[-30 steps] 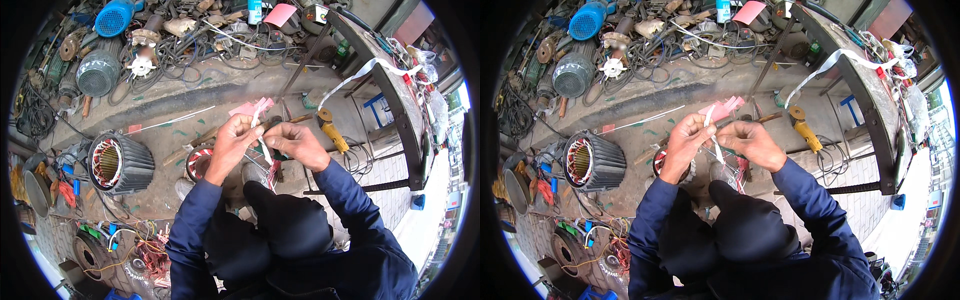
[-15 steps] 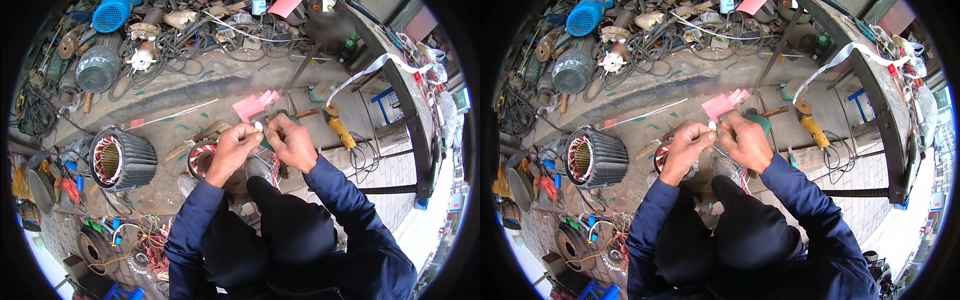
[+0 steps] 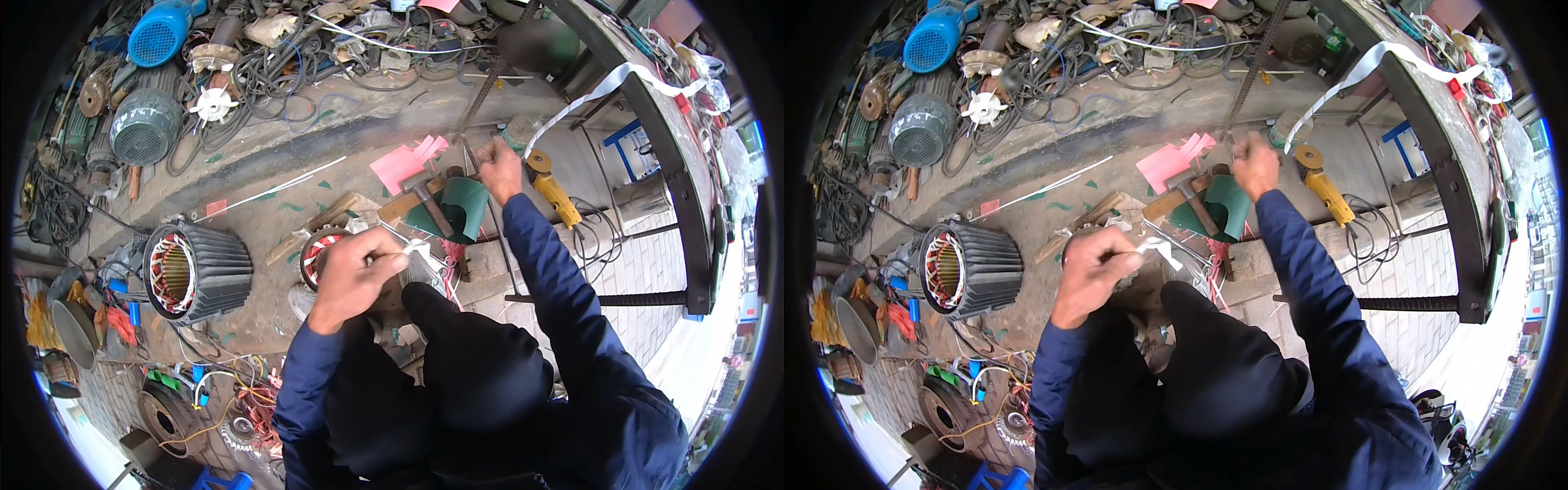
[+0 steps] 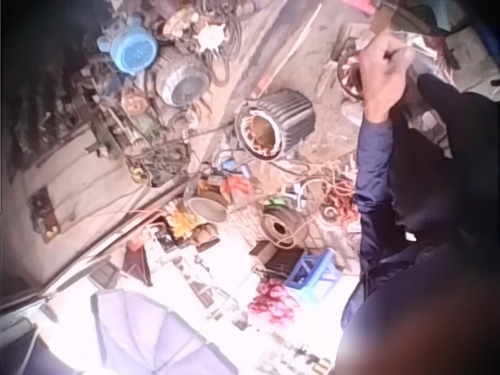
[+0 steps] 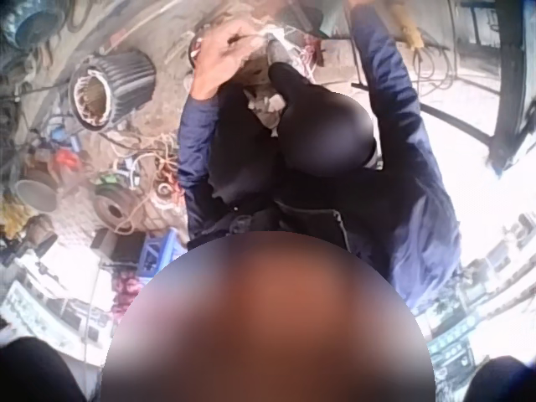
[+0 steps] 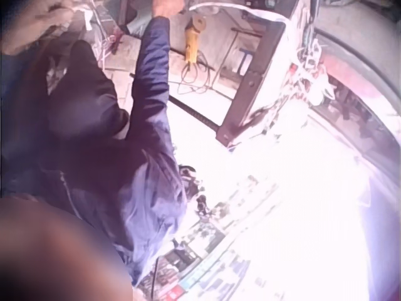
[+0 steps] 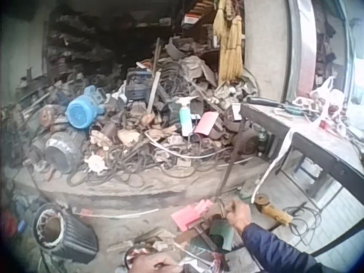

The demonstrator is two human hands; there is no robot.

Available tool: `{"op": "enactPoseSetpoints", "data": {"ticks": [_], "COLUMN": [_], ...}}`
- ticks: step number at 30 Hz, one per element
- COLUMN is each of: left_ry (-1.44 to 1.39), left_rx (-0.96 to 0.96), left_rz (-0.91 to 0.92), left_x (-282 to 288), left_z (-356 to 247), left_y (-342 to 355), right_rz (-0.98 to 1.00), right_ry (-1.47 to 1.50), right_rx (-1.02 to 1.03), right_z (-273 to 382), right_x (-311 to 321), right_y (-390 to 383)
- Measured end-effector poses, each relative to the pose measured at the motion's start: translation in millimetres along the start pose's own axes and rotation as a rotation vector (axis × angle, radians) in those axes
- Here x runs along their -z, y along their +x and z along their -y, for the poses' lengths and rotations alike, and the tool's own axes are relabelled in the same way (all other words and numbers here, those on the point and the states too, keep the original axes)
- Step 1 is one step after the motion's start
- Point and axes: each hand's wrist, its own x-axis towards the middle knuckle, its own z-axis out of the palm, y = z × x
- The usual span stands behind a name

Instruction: The person sits on the floor and works on a motor stator, inserting white insulating strips into the slots between copper windings. They use pliers to adjust the strips and a hammer to tap them into place. The person repeatedly inserts, adjusts, and secures the insulation material within the stator core.

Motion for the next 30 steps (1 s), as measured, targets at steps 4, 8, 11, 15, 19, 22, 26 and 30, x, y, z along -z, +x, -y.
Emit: {"op": "enactPoseSetpoints", "data": {"ticks": [4, 8, 11, 15, 19, 22, 26, 30], "left_ry": [-0.249, -0.053, 0.101, 0.245, 0.334, 0.635, 0.542, 0.400], "left_rx": [0.085, -0.073, -0.264, -0.578, -1.014, -0.571, -0.573, -0.410], "left_rz": [-0.379, -0.560, -0.614, -0.608, -0.245, 0.379, 0.321, 0.158], "left_x": [20, 35, 30, -15, -123, -225, -208, -138], "left_z": [-14, -65, -126, -226, -315, -326, -296, -263], "left_y": [-3, 27, 63, 126, 225, 260, 240, 204], "right_rz": [0.127, 0.222, 0.325, 0.312, 0.324, 0.305, 0.358, 0.380], "right_ry": [0.153, 0.354, 0.542, 0.574, 0.593, 0.741, 0.647, 0.570], "right_rx": [-0.203, -0.309, -0.376, -0.282, -0.280, -0.191, -0.287, -0.319], "right_z": [-68, -81, -74, -62, -37, -21, -20, -34], "right_x": [-18, -54, -63, -47, -28, -19, -11, -9], "right_y": [-23, -101, -149, -164, -165, -174, -180, -170]}}
